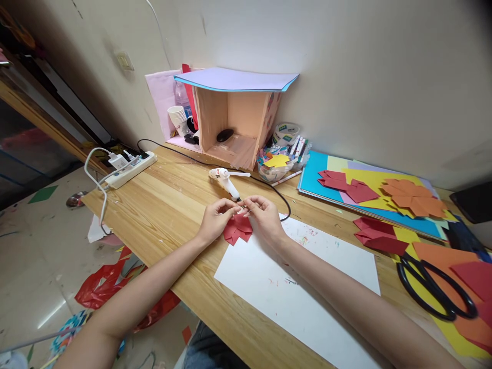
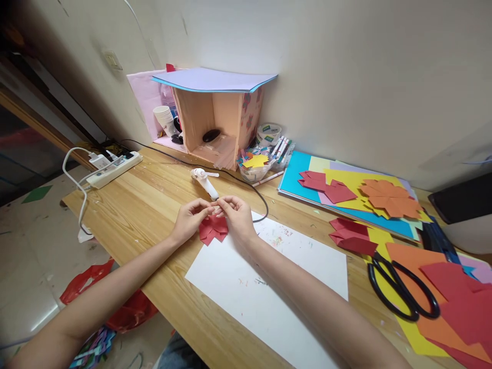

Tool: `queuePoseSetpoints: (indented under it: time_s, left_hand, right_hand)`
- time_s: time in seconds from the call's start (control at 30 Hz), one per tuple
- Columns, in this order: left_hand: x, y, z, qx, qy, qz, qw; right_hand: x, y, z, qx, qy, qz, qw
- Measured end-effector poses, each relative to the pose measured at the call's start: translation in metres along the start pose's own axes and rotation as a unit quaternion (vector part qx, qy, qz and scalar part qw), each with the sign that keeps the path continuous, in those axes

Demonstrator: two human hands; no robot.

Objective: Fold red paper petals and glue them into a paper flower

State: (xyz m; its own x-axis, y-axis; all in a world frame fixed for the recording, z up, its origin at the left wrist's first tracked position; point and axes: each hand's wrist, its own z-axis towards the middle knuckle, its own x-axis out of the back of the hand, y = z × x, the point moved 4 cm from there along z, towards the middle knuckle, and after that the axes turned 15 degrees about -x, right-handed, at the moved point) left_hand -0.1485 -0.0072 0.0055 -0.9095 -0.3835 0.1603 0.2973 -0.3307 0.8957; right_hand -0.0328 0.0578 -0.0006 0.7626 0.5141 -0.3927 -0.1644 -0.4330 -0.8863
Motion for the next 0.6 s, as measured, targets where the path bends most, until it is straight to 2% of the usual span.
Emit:
queuePoseSetpoints:
  time_s: [0.23, 0.6]
  left_hand:
    - [0.001, 0.000, 0.002, -0.001, -0.018, -0.005, 1.000]
    - [0.011, 0.000, 0.004, 0.042, 0.002, 0.026, 0.999]
  right_hand:
    - [0.006, -0.001, 0.004, 0.000, 0.000, 0.000, 1.000]
    - [0.022, -0.016, 0.010, 0.044, 0.094, -0.052, 0.993]
